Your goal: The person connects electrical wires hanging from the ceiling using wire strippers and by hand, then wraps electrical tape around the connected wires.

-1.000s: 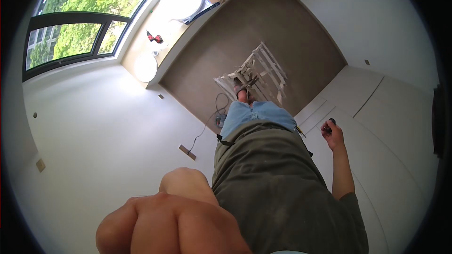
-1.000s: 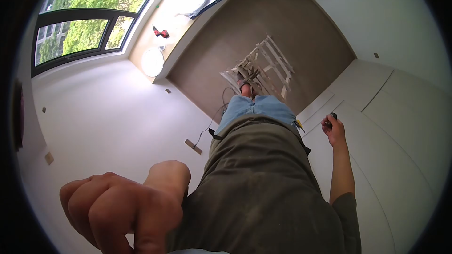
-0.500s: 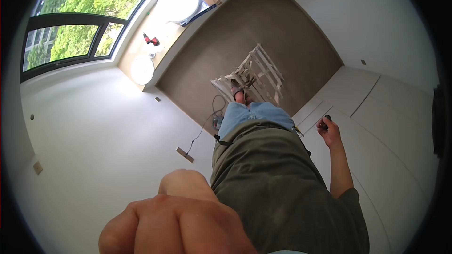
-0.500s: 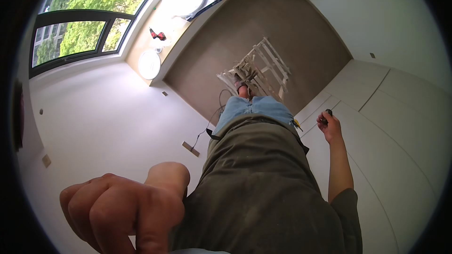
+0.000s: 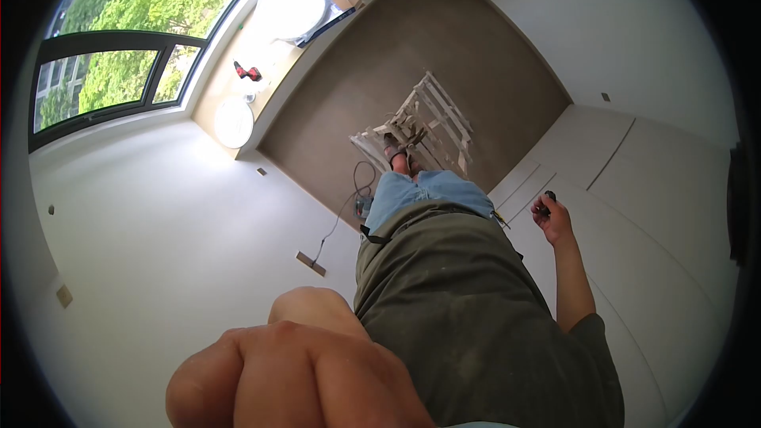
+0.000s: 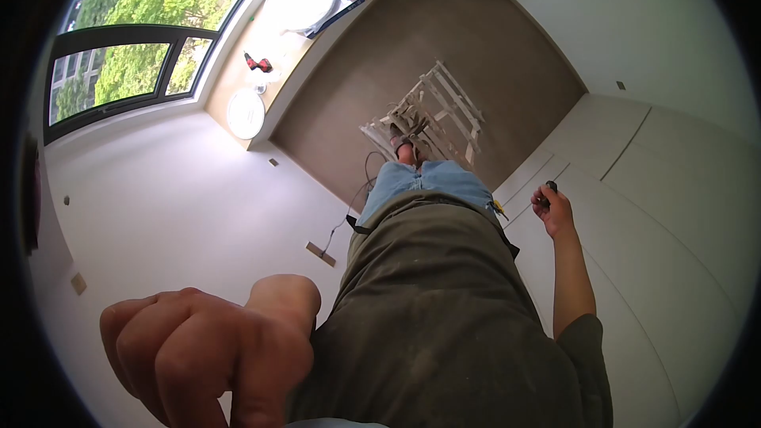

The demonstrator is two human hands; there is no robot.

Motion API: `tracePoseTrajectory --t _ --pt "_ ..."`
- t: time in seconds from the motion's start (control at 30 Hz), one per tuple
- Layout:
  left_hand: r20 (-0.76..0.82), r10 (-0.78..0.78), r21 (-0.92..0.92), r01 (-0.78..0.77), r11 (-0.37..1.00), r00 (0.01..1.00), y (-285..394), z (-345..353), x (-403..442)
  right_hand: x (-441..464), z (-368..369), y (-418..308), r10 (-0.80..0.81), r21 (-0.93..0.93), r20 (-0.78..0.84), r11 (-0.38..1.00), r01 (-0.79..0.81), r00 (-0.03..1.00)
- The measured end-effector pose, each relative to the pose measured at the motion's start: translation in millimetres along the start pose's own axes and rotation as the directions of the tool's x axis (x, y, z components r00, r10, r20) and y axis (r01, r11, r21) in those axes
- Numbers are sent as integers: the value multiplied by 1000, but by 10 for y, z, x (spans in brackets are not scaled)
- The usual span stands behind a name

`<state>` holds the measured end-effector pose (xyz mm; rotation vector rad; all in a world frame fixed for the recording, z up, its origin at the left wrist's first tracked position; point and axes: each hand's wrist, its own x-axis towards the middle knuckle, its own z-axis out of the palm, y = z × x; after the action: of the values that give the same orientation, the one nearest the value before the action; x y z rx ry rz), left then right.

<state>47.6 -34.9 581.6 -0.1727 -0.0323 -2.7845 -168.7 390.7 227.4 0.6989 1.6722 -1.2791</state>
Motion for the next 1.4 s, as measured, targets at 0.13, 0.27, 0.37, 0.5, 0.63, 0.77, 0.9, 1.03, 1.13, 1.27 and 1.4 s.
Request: tracePoseTrajectory --t 0.13,0.27,0.37,0.5,0.63,0.77,0.9,1.03,1.13,1.27,1.4 --pt "28 329 68 -330 941 944 -185 -89 20 17 5 4 1 -2 -17 1000 -1 1000" --pt "64 223 59 -226 972 973 -102 -174 213 5 18 2 -6 11 2 1000 6 1000" --pt "100 120 80 -128 989 988 -34 -152 199 -14 39 -3 -6 17 -17 1000 6 1000" --pt "248 247 103 -279 955 937 -63 -226 136 9 15 21 -7 30 -4 1000 7 1000" --pt "351 311 79 -359 930 883 -190 -330 358 0 37 6 -2 33 -14 999 2 1000" --pt "148 284 29 -291 956 947 -104 -256 398 46 6 44 1 51 -5 999 -1 1000" --pt "-84 247 2 -247 969 965 -66 -507 529 27 22 45 13 50 -14 999 -12 1000" --pt "-302 215 267 -134 954 929 148 -1300 602 45 22 67 17 64 -28 998 -15 999" --pt "-460 258 344 -98 934 850 142 -1629 620 93 -33 97 26 68 -24 997 -25 999" --pt "-465 267 370 -88 925 844 148 -1883 539 124 -76 122 42 73 -35 997 -40 998" --pt "-468 264 425 -47 904 844 145 -1989 514 135 -104 137 53 80 -56 996 -48 997"
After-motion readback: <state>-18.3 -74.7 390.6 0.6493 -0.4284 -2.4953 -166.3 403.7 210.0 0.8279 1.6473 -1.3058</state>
